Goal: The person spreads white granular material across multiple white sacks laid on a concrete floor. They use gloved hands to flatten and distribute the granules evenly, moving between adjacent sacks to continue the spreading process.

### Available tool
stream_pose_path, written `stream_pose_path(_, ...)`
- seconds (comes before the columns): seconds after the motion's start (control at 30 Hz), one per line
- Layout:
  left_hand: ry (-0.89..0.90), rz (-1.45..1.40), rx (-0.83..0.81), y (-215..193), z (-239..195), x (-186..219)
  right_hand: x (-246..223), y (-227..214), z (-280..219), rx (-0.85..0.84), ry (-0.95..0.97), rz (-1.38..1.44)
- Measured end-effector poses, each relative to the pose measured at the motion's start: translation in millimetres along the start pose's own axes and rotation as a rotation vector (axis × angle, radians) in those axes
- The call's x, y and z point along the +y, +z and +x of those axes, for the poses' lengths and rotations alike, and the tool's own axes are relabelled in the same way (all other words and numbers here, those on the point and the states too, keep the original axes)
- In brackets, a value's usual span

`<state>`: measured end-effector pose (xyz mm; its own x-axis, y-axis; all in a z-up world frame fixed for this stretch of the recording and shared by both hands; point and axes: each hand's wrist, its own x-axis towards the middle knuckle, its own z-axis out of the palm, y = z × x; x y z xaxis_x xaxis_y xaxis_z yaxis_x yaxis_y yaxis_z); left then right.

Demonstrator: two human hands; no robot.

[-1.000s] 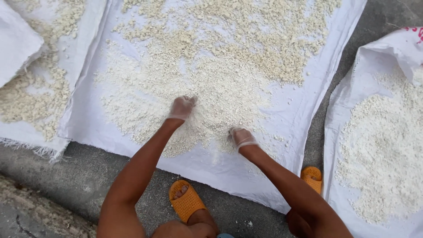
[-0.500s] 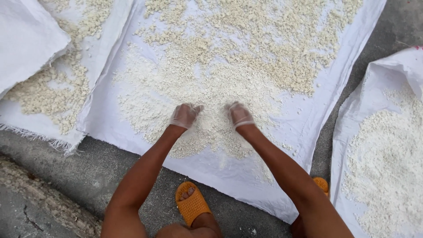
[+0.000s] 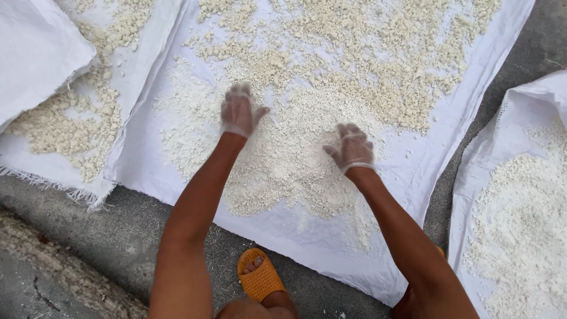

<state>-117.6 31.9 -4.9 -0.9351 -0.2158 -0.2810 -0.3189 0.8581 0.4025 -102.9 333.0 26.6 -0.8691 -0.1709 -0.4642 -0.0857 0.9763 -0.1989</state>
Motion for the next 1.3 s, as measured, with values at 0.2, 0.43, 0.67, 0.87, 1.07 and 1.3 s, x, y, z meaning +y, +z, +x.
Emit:
stream_pose_path(0.2,0.127,-0.032,0.125,16,60,46,59,7,-11,-0.005,0.269,0.001)
stream_pose_path(0.43,0.152,0.459,-0.091,11,66,88,124,30,16,0.156,0.310,0.065)
stream_pose_path(0.67,0.242,0.464,-0.278,21,6,66,142,61,24,0.292,0.242,0.035)
stream_pose_path(0.87,0.362,0.396,-0.074,28,88,105,156,74,25,0.459,0.104,0.023)
stream_pose_path(1.07,0.500,0.515,-0.195,28,101,134,162,79,29,0.409,0.160,0.034)
stream_pose_path(1.3,0.422,0.446,-0.380,22,44,105,157,74,29,0.412,0.183,0.054)
